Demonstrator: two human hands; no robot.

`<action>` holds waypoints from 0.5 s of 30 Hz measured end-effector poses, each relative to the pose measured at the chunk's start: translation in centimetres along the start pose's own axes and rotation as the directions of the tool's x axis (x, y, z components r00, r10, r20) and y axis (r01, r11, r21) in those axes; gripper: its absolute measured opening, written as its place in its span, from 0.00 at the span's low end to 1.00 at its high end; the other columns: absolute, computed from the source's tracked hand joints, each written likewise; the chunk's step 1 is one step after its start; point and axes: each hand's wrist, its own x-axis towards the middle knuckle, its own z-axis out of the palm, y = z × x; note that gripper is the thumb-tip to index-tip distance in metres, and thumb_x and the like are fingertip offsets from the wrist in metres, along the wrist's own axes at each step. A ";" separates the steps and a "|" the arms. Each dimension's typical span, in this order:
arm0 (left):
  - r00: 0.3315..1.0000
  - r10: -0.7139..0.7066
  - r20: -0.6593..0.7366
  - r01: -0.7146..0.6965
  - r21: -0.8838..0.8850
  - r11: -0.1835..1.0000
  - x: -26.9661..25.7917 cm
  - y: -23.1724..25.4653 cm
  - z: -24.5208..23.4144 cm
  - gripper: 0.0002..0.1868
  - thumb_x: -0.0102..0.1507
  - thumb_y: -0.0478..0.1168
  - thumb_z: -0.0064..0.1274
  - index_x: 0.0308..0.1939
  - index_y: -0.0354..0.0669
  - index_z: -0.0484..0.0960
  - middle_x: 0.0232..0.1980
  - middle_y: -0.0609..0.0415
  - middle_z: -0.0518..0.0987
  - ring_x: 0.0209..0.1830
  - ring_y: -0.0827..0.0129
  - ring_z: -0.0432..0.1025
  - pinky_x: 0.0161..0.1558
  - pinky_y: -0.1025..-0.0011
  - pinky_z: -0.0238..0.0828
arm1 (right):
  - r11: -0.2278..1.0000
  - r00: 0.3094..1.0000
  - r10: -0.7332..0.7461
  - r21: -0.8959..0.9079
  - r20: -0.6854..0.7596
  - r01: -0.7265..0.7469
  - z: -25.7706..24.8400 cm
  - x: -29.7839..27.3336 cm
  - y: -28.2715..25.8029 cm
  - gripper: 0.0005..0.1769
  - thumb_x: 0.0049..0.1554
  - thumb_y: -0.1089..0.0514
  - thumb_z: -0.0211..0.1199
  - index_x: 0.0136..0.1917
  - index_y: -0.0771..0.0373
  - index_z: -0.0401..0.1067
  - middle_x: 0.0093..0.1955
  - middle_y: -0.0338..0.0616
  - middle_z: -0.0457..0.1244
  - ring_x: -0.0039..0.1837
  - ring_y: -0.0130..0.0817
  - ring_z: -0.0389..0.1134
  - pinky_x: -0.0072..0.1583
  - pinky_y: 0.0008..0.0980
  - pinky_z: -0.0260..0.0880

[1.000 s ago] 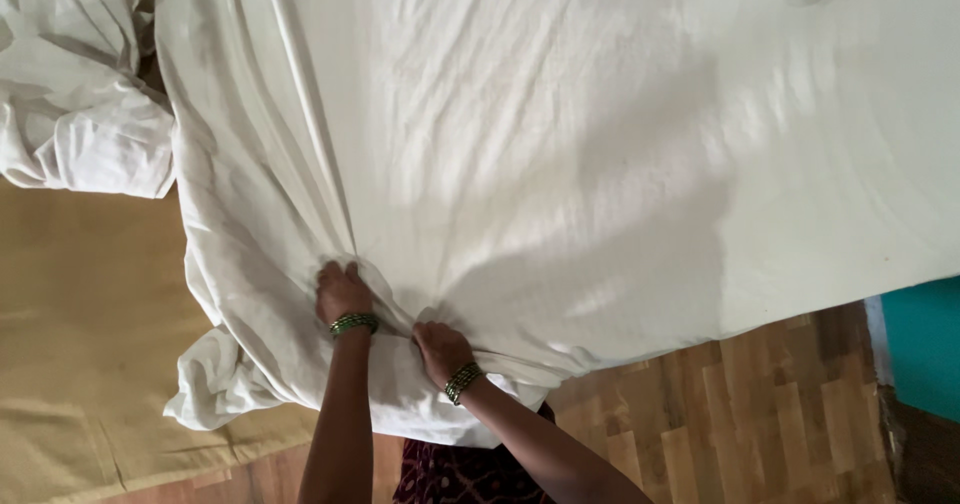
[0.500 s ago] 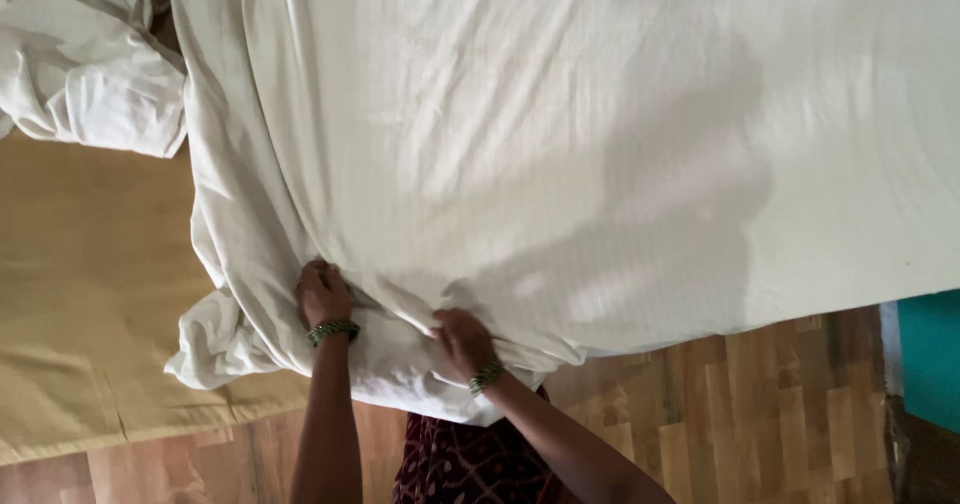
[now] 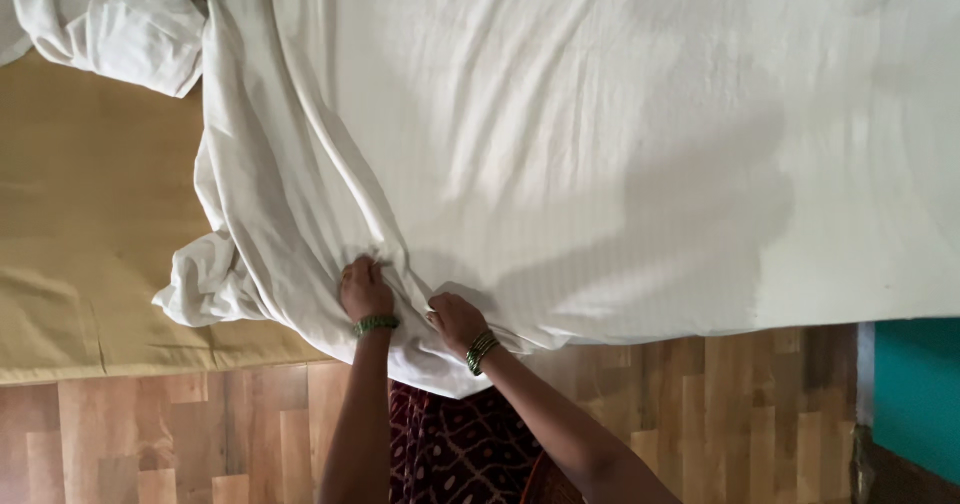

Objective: The person tucks a white fitted sheet under the mattress, working along the side and corner of the bed. They repeatedly pull and smooth the fabric to secure it around the mattress edges.

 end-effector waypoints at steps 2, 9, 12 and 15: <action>0.980 0.063 -0.188 -0.060 0.023 0.998 -2.3 -0.5 -0.8 0.03 0.68 0.38 0.54 0.40 0.47 0.82 0.45 0.49 0.83 0.47 0.54 0.77 0.50 0.53 0.74 | 0.982 0.985 -0.082 0.154 -0.152 0.105 -2.1 -0.4 0.6 0.07 0.62 0.56 0.60 0.50 0.62 0.72 0.46 0.48 0.67 0.46 0.43 0.69 0.50 0.42 0.72; 0.696 -0.190 -0.693 0.216 -0.050 0.975 -8.7 -2.5 -0.9 0.27 0.73 0.52 0.54 0.59 0.28 0.72 0.57 0.35 0.74 0.55 0.41 0.70 0.54 0.51 0.67 | 0.979 0.946 -0.084 0.150 -0.312 0.137 -5.5 -4.8 3.9 0.07 0.60 0.55 0.63 0.49 0.59 0.75 0.45 0.46 0.68 0.47 0.41 0.70 0.50 0.41 0.73; 0.344 -0.862 -0.373 0.465 -0.730 0.501 -8.0 -3.7 0.6 0.21 0.70 0.52 0.46 0.48 0.35 0.77 0.45 0.46 0.78 0.43 0.56 0.73 0.46 0.61 0.74 | 0.989 0.964 -0.100 0.078 -0.248 0.123 -5.7 -4.2 3.9 0.08 0.58 0.52 0.65 0.47 0.57 0.76 0.44 0.43 0.69 0.48 0.42 0.71 0.51 0.41 0.73; 0.225 -0.939 0.259 0.657 -0.753 -0.050 -8.5 -5.3 0.1 0.24 0.74 0.50 0.33 0.47 0.37 0.81 0.41 0.45 0.80 0.37 0.66 0.68 0.40 0.67 0.69 | 0.984 0.986 0.169 0.053 0.012 -0.169 -7.2 -2.9 3.3 0.09 0.58 0.49 0.65 0.48 0.53 0.76 0.45 0.39 0.70 0.46 0.37 0.72 0.51 0.40 0.73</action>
